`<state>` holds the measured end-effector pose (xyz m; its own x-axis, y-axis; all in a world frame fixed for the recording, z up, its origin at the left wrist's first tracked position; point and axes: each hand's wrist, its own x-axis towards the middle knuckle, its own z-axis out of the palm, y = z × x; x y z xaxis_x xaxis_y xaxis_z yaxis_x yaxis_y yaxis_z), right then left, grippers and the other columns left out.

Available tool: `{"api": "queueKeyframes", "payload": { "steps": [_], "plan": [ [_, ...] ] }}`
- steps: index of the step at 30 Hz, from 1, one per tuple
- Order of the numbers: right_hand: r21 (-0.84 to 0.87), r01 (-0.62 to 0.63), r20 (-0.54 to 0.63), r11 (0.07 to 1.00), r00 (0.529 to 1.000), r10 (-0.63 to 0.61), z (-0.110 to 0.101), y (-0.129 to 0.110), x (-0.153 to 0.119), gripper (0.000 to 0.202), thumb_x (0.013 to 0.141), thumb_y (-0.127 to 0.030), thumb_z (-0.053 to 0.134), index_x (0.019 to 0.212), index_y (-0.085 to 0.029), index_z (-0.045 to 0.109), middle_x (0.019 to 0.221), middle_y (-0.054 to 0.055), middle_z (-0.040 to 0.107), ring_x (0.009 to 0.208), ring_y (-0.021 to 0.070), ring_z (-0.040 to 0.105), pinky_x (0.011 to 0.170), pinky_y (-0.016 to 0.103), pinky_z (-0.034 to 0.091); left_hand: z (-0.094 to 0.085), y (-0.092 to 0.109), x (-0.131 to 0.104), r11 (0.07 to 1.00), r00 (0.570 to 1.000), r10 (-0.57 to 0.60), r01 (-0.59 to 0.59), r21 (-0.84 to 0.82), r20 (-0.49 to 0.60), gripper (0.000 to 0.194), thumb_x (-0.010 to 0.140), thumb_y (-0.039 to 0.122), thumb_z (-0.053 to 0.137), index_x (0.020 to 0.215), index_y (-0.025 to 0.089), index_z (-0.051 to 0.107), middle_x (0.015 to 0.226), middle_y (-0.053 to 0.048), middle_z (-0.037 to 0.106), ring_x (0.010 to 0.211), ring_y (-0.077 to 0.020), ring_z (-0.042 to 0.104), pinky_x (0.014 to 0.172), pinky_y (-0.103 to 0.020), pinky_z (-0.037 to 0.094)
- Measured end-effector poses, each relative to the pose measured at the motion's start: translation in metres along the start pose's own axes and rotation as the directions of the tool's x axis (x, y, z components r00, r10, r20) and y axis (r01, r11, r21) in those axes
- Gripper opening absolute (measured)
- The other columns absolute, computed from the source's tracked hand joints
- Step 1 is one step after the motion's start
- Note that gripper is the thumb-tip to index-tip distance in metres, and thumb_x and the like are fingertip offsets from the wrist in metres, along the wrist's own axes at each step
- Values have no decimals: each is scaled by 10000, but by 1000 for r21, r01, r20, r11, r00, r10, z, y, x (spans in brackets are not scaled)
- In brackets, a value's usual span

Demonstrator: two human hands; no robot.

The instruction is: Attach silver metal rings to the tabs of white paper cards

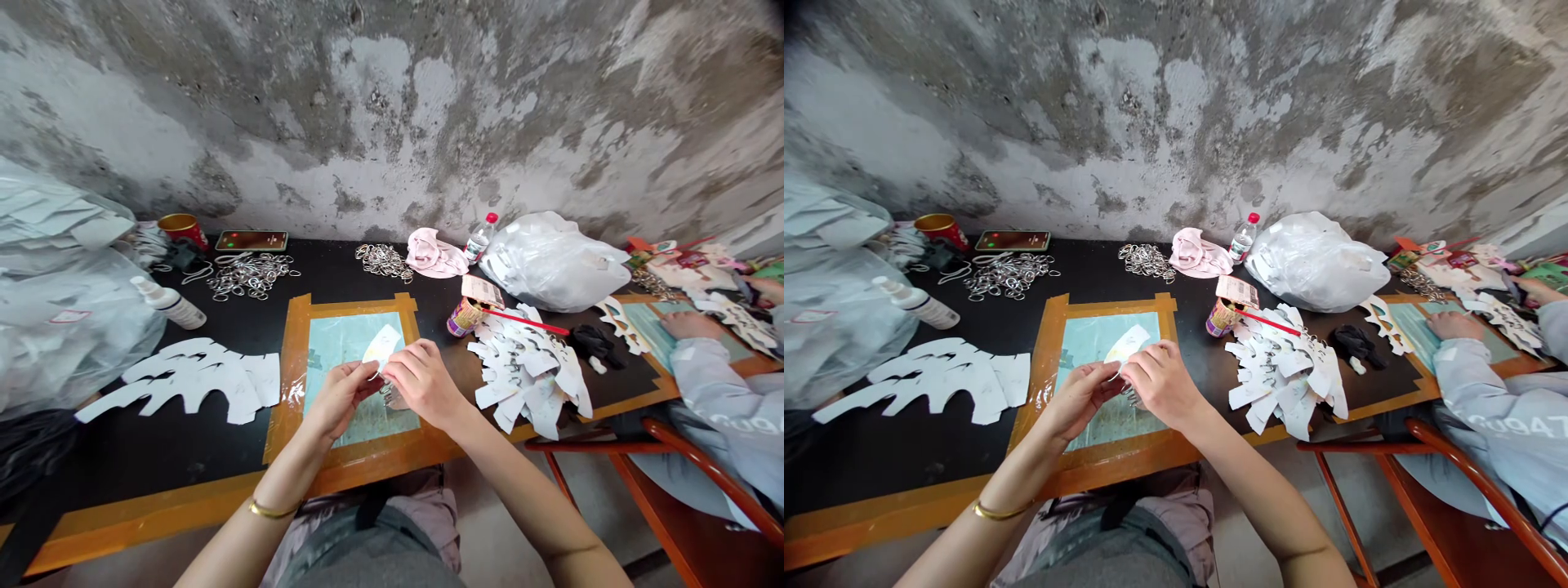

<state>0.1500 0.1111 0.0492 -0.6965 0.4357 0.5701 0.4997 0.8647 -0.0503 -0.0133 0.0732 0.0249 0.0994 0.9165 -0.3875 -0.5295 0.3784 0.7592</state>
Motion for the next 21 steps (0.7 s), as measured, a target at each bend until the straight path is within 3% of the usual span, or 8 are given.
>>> {"api": "queueKeyframes", "payload": {
  "steps": [8, 14, 18, 21],
  "plan": [
    [-50, -5, 11, 999, 1000, 5, 10, 5, -4, 137, 947, -131, 507, 845, -174, 589, 817, 5, 650, 832, 138, 528, 902, 343, 338, 5, -11, 10, 992, 996, 46, -54, -111, -71, 250, 692, 341, 788, 724, 119, 676, 754, -29, 661, 727, -117, 595, 779, -251, 491],
    [-69, 90, 30, 994, 996, -88, 5, 11, -3, 119, 942, -113, 520, 872, -164, 602, 873, -11, 671, 865, 123, 555, 910, 328, 345, 0, -6, 6, 996, 999, 38, -37, -83, 12, 259, 747, 356, 761, 749, 116, 666, 769, -29, 654, 761, -132, 598, 815, -264, 484],
    [-95, 60, -97, 994, 993, -69, 10, 12, -11, 140, 920, -122, 573, 1031, -183, 634, 964, 2, 691, 919, 138, 565, 904, 339, 355, 2, -2, 6, 995, 993, 102, -103, 3, 65, 263, 768, 353, 751, 808, 108, 666, 828, -52, 668, 844, -150, 597, 889, -273, 456],
    [-11, -25, -194, 1000, 981, 22, 14, 7, -20, 247, 907, -125, 584, 1130, -219, 635, 1030, 36, 671, 987, 176, 557, 908, 355, 386, 5, -2, 9, 980, 981, 175, -182, 77, 84, 291, 808, 404, 702, 871, 125, 651, 866, -56, 665, 857, -159, 588, 872, -283, 450]
  ]
}}
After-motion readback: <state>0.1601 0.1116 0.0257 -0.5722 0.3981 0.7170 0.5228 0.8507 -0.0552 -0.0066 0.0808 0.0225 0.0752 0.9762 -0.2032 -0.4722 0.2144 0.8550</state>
